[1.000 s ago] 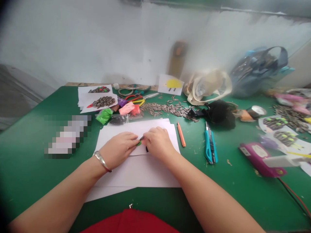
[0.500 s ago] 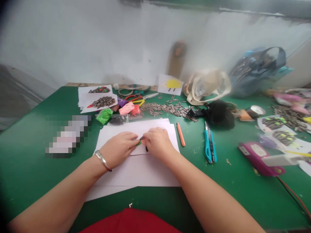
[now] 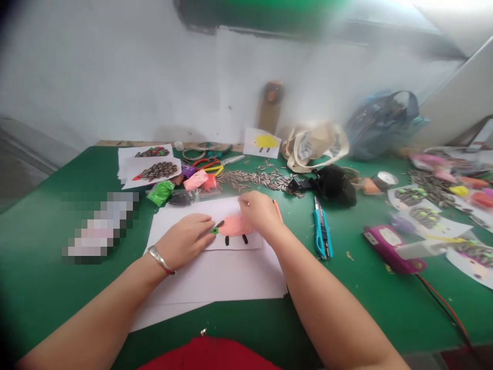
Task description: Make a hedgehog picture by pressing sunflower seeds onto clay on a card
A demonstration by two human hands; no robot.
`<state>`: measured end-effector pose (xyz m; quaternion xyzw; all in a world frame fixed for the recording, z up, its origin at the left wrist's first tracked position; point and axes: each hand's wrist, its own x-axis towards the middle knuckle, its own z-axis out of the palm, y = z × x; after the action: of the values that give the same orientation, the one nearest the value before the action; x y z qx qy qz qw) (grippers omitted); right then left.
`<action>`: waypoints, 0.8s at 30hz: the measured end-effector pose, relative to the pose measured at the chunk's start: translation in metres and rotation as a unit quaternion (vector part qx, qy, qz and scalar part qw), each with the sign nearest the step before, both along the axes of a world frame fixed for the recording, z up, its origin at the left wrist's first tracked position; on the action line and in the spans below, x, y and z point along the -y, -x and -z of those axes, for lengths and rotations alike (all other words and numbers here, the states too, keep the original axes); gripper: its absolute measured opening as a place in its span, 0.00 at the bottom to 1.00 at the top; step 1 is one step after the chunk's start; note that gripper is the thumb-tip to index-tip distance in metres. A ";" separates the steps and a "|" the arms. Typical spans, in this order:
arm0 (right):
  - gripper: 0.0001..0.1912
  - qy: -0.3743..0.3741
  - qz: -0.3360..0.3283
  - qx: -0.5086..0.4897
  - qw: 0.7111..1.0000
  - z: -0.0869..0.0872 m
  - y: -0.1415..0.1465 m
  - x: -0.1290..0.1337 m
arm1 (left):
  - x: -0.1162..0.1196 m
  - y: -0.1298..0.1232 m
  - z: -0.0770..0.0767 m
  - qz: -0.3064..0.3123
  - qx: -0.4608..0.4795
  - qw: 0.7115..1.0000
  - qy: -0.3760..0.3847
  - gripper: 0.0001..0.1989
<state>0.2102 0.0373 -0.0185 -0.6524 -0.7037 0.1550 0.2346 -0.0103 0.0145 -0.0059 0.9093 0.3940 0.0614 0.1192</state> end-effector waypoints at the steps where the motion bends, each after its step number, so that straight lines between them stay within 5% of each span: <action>1: 0.13 0.008 0.000 0.013 1.000 -0.003 0.000 -0.007 | 0.000 -0.001 0.000 0.003 -0.004 1.000 0.002 0.09; 10: 0.11 0.012 0.027 0.139 0.990 -0.001 0.017 -0.066 | 0.000 0.002 0.007 -0.006 0.026 1.000 0.005 0.11; 18: 0.11 -0.004 0.023 0.157 0.987 0.015 0.020 -0.062 | 0.002 0.002 0.014 -0.012 0.027 0.999 -0.021 0.14; 24: 0.11 -0.019 0.000 0.119 0.993 0.007 0.017 -0.053 | 0.001 0.000 0.010 -0.006 0.024 0.999 -0.022 0.12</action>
<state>0.1928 0.0904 -0.0257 -0.6617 -0.7294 0.0631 0.1617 -0.0106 0.0131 -0.0156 0.9075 0.3952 0.0926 0.1080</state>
